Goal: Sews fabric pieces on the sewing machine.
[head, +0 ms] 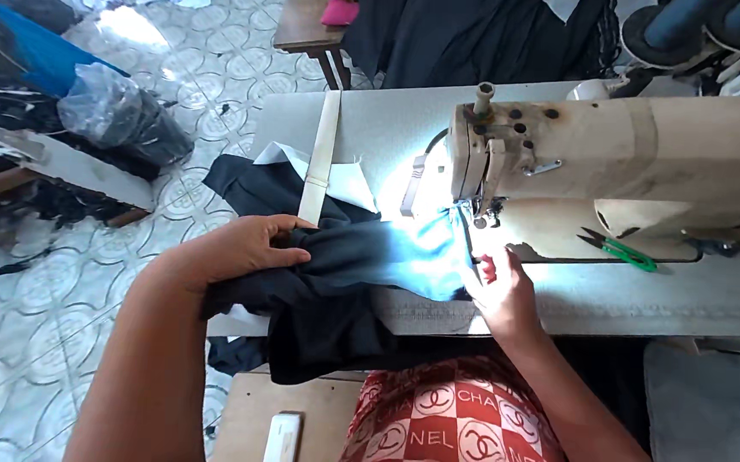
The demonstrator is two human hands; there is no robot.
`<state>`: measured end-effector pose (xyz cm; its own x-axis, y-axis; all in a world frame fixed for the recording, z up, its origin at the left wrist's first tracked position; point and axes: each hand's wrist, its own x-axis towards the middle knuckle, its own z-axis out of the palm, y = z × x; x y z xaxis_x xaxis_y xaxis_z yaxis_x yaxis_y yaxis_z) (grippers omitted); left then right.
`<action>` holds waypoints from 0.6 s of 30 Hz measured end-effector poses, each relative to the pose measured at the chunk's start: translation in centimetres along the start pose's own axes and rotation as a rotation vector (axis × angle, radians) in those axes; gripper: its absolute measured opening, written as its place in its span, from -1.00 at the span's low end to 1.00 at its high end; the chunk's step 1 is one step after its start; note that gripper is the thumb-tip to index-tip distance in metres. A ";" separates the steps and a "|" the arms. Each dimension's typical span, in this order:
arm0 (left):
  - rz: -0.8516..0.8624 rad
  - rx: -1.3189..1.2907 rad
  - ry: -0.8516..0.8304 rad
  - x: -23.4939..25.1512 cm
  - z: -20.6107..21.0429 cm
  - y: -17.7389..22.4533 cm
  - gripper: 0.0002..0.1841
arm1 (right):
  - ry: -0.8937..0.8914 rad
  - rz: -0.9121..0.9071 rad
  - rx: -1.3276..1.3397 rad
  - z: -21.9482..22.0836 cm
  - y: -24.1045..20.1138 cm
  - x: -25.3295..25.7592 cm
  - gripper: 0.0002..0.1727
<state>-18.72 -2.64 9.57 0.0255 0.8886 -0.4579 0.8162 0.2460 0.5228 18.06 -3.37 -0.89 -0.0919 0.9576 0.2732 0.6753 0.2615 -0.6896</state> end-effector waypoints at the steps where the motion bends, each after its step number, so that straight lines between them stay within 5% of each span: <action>1: -0.003 0.098 0.050 -0.5 0.1 0.4 -0.56 | -0.055 0.007 -0.041 0.3 -0.3 0.2 -0.67; 6: 0.447 0.491 0.503 -4.4 5.3 5.2 -0.37 | -0.150 0.022 -0.139 2.0 0.1 -0.1 -0.74; 10: 0.728 0.353 0.435 -0.5 16.9 9.4 -0.48 | -0.145 0.067 0.008 1.1 0.6 0.4 -0.80; 13: 0.737 0.314 0.535 3.8 21.1 9.3 -0.79 | -0.163 0.125 0.129 0.6 1.4 0.9 -0.80; 18: 0.663 0.531 0.528 3.2 19.6 10.9 -0.72 | -0.152 0.136 0.187 1.2 1.0 0.9 -0.76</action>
<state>1.54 -4.75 -0.28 0.4143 0.8736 0.2552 0.8855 -0.4517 0.1087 17.76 -2.10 -2.14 -0.1283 0.9889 0.0755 0.5431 0.1338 -0.8290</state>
